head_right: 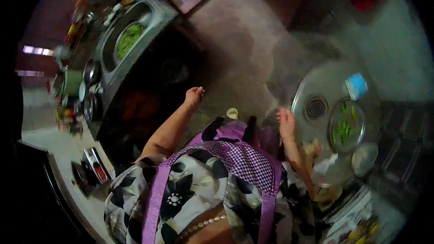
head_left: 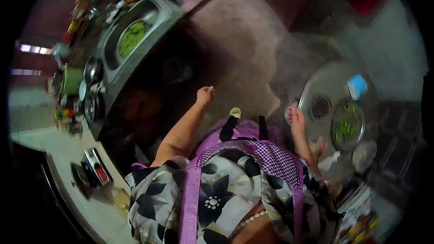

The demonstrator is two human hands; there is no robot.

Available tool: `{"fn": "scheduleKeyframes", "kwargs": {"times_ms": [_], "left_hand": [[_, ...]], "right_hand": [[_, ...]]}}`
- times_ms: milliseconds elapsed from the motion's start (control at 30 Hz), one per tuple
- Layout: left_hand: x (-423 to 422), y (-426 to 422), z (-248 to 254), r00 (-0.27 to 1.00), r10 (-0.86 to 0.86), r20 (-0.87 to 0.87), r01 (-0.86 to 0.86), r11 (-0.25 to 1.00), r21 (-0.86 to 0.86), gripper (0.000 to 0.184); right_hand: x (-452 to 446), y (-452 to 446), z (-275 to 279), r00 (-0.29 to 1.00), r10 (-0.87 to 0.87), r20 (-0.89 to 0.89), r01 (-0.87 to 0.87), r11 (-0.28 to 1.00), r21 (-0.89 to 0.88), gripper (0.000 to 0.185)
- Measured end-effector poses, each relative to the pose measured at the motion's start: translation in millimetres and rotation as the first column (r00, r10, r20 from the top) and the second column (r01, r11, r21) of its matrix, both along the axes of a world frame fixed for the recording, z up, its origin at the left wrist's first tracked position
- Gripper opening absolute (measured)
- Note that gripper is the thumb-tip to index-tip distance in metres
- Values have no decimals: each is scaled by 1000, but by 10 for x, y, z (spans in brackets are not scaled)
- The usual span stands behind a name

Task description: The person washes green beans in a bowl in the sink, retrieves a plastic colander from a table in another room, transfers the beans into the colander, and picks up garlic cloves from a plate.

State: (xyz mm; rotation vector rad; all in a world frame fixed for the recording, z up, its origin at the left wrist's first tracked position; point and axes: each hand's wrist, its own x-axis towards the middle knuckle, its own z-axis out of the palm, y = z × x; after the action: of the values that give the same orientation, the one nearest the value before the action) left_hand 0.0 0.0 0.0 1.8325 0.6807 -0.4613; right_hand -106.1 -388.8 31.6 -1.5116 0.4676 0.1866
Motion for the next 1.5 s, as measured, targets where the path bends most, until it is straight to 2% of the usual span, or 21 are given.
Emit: {"fn": "scheduleKeyframes", "kwargs": {"times_ms": [167, 267, 367, 400, 500, 633, 700, 767, 833, 900, 967, 1033, 1067, 1100, 1200, 1267, 1300, 1333, 1367, 1433, 1500], "left_hand": [[-96, 840, 235, 868, 496, 5, -468, 823, -322, 18], [-236, 1020, 353, 911, 410, 43, -389, 889, -242, 20], [-363, 1215, 284, 872, 489, 22, -474, 855, -211, 26], [-397, 1245, 379, 831, 555, -34, -540, 790, -290, 32], [-445, 1440, 375, 636, 733, -240, -769, 577, -277, 34], [-497, 1821, 517, 467, 871, -153, -837, 380, -393, 35], [-355, 2010, 656, 319, 938, -133, -911, 265, -315, 34], [-109, 2170, 914, 200, 978, -56, -914, 166, -369, 33], [153, 2295, 1133, 131, 991, 23, -896, 129, -424, 32], [357, 2463, 1327, 56, 991, 122, -847, 112, -520, 32], [524, 2504, 1493, -36, 981, 190, -804, 84, -588, 32], [569, 2492, 1527, -97, 982, 162, -793, 22, -609, 32], [575, 2522, 1546, -106, 983, 151, -796, 7, -605, 32], [589, 2582, 1557, -116, 983, 141, -800, -8, -600, 32], [676, 2898, 1572, -161, 970, 180, -795, -20, -606, 32], [739, 3117, 1622, -175, 968, 181, -783, -25, -621, 31], [759, 3214, 1620, -173, 970, 172, -773, -25, -634, 31], [784, 3310, 1614, -171, 972, 163, -762, -25, -647, 30], [784, 3424, 1636, -167, 973, 160, -759, -24, -651, 30], [956, 3614, 1710, -112, 984, 136, -700, 20, -714, 29], [1243, 3716, 1709, -74, 990, 122, -681, 39, -732, 28]], "right_hand": [[1151, 1479, 614, 920, 341, 192, -340, 939, -39, 20], [1592, 1972, 889, 801, 572, 180, -571, 819, -60, 21], [2083, 2480, 914, 728, 671, 143, -685, 717, 127, 22], [2242, 2702, 947, 736, 664, 131, -677, 724, 134, 23], [2867, 3255, 996, 680, 720, 138, -655, 512, 556, 23], [3789, 4252, 832, 712, 696, 99, -424, 313, 850, 25], [4331, 4795, 880, 714, 696, 77, -360, 271, 893, 25], [4780, 5388, 1002, 747, 665, 21, -261, 263, 929, 25], [5287, 6039, 960, 723, 644, 251, -390, 80, 917, 25], [5680, 6710, 1084, 747, 622, 236, -440, 195, 877, 25], [5930, 7171, 1229, 572, 739, 354, -696, 209, 687, 24], [6051, 7419, 1405, 447, 851, 275, -868, 339, 362, 27], [6316, 7558, 1296, 291, 876, 384, -870, 409, -274, 29], [6578, 7653, 1185, 99, 921, 377, -490, 375, -787, 30], [6753, 7684, 1212, 552, 716, 427, -739, 658, -145, 29], [6371, 7527, 1003, 577, 761, 297, -817, 535, 215, 30], [5914, 7426, 948, 660, 730, 178, -694, 502, 516, 30], [5805, 7324, 530, 487, 866, 112, -401, 107, 910, 30], [5375, 7315, 719, 633, 756, -164, -262, 409, 874, 25], [5338, 7426, 147, 670, 716, -196, 98, 177, 979, 21], [5374, 7548, -27, 753, 649, -112, 48, 115, 992, 20]]}}
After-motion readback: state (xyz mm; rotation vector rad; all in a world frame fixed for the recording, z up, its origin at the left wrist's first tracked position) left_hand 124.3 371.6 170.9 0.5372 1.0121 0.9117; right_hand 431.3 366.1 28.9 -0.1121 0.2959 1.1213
